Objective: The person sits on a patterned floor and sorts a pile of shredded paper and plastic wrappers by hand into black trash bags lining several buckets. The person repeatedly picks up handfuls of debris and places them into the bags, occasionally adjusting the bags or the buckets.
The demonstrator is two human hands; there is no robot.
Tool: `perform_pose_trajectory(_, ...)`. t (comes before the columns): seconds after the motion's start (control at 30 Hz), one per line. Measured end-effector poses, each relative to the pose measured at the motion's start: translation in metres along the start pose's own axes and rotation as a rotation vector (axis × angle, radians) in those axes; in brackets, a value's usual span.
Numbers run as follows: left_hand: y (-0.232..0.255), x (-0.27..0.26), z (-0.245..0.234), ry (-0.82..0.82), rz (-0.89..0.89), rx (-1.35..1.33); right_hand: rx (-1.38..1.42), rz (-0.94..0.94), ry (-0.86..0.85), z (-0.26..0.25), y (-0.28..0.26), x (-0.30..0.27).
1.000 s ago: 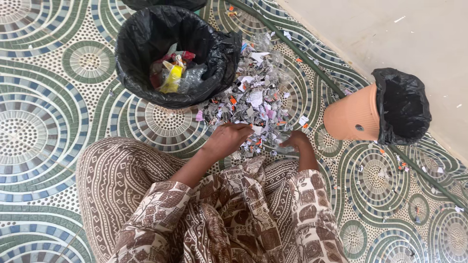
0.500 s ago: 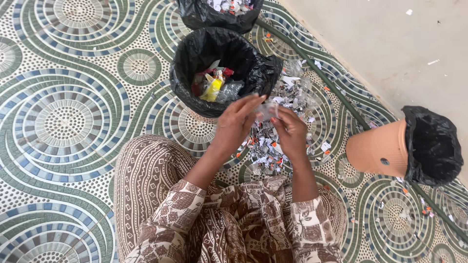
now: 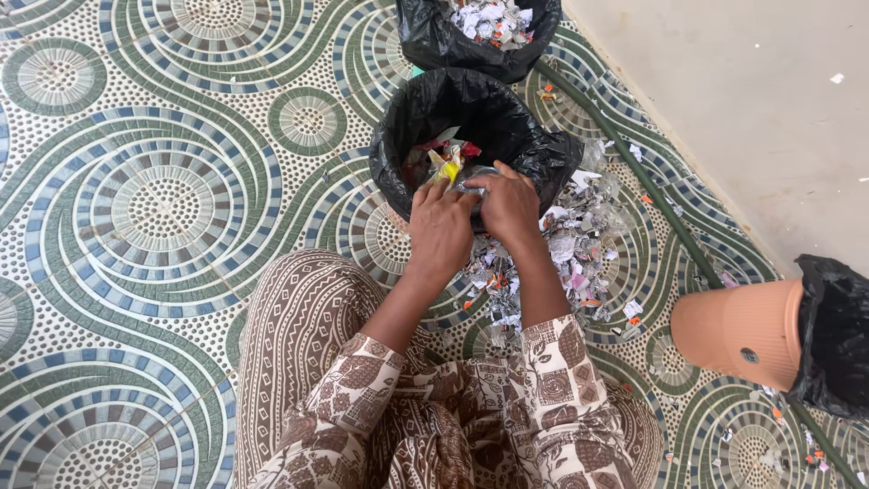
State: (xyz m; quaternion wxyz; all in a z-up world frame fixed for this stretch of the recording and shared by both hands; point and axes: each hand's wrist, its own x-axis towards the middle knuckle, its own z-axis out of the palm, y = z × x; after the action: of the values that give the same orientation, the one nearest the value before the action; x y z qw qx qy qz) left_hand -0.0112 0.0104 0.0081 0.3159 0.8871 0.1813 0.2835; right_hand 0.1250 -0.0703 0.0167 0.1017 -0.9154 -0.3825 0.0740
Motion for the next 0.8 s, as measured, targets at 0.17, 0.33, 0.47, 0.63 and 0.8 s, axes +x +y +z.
perform_pose_trajectory(0.17, 0.01, 0.002, -0.001, 0.04, -0.066, 0.065, -0.038, -0.17, 0.005, -0.017, -0.006, -0.001)
perform_pose_trajectory(0.33, 0.012, 0.008, -0.017, 0.249, 0.047, -0.08, 0.318, -0.296, 0.312, -0.038, 0.01, -0.04)
perform_pose_trajectory(0.47, 0.023, -0.009, -0.011, 0.255, 0.108, -0.326, 0.355, -0.143, 0.449, -0.03, 0.076, -0.097)
perform_pose_trajectory(0.63, 0.052, -0.049, 0.046, -0.026, 0.366, -0.505, 0.447, 0.173, 0.321, 0.009, 0.183, -0.156)
perform_pose_trajectory(0.8, 0.047, -0.091, 0.119, -0.573, 0.583, -0.339, 0.298, 0.37, 0.208, 0.044, 0.26, -0.185)
